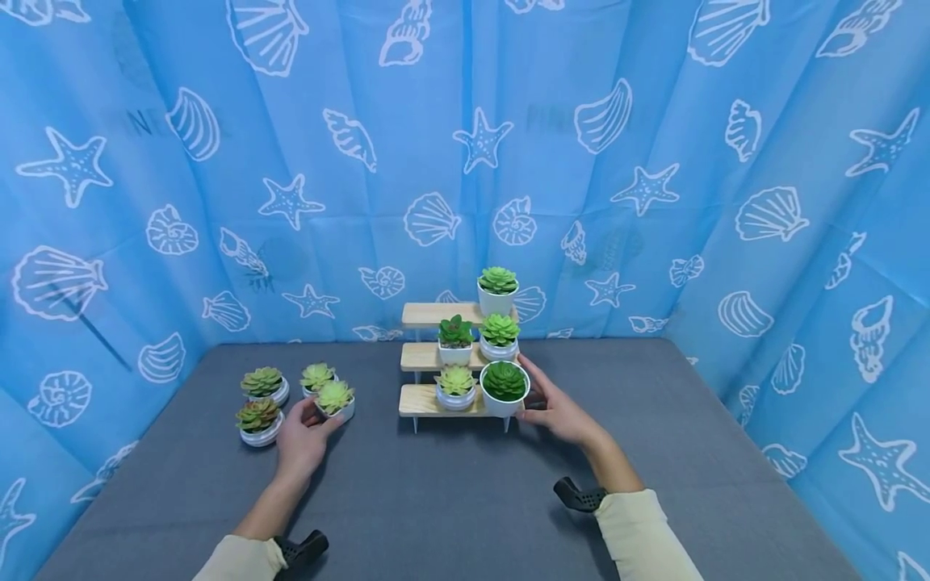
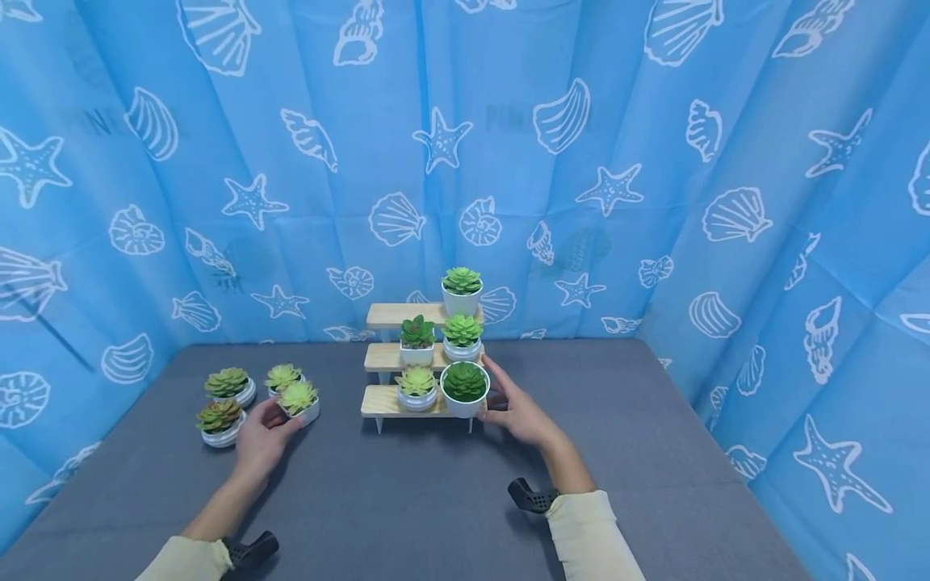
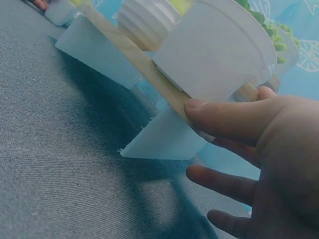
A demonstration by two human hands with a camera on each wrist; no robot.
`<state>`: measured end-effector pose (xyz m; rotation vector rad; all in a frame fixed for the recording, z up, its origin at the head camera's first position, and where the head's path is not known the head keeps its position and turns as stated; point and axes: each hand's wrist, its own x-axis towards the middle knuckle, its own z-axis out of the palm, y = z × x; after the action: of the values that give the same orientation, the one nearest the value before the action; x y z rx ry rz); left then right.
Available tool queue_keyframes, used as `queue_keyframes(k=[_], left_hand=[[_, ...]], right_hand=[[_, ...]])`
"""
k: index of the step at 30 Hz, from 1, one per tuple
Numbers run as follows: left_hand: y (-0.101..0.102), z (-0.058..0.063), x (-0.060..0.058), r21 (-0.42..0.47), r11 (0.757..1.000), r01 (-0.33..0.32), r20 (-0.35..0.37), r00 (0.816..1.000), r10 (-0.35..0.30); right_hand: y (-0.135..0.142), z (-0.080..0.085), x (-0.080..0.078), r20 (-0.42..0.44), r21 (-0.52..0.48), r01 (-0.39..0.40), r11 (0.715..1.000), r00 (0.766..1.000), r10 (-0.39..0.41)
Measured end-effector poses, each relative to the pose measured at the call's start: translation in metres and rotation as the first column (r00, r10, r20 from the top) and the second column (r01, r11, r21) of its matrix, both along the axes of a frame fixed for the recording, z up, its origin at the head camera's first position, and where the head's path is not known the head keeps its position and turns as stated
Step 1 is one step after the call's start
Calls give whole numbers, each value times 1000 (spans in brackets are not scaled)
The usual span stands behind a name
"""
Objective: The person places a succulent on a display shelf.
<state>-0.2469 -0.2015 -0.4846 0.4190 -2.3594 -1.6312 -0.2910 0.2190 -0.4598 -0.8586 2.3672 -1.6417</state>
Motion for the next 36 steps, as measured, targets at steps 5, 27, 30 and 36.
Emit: queue_keyframes(k=[5,27,30,36], left_hand=[[0,2,1,-1,1000,24,10,1000,-24],[18,27,-3,-6,969,248,-39,968,-248],[22,36,-7,1,968,251,-65,966,-251],[28,51,-18,23,968,249,-106,964,-245]], right_hand=[[0,-1,-1,-2,-7,-5,1000,1000,5],[0,1,0,1,15,16,1000,1000,-16],[0,2,1,3,17,16,1000,1000,-16],[-1,2,-1,7,21,9,1000,1000,-9]])
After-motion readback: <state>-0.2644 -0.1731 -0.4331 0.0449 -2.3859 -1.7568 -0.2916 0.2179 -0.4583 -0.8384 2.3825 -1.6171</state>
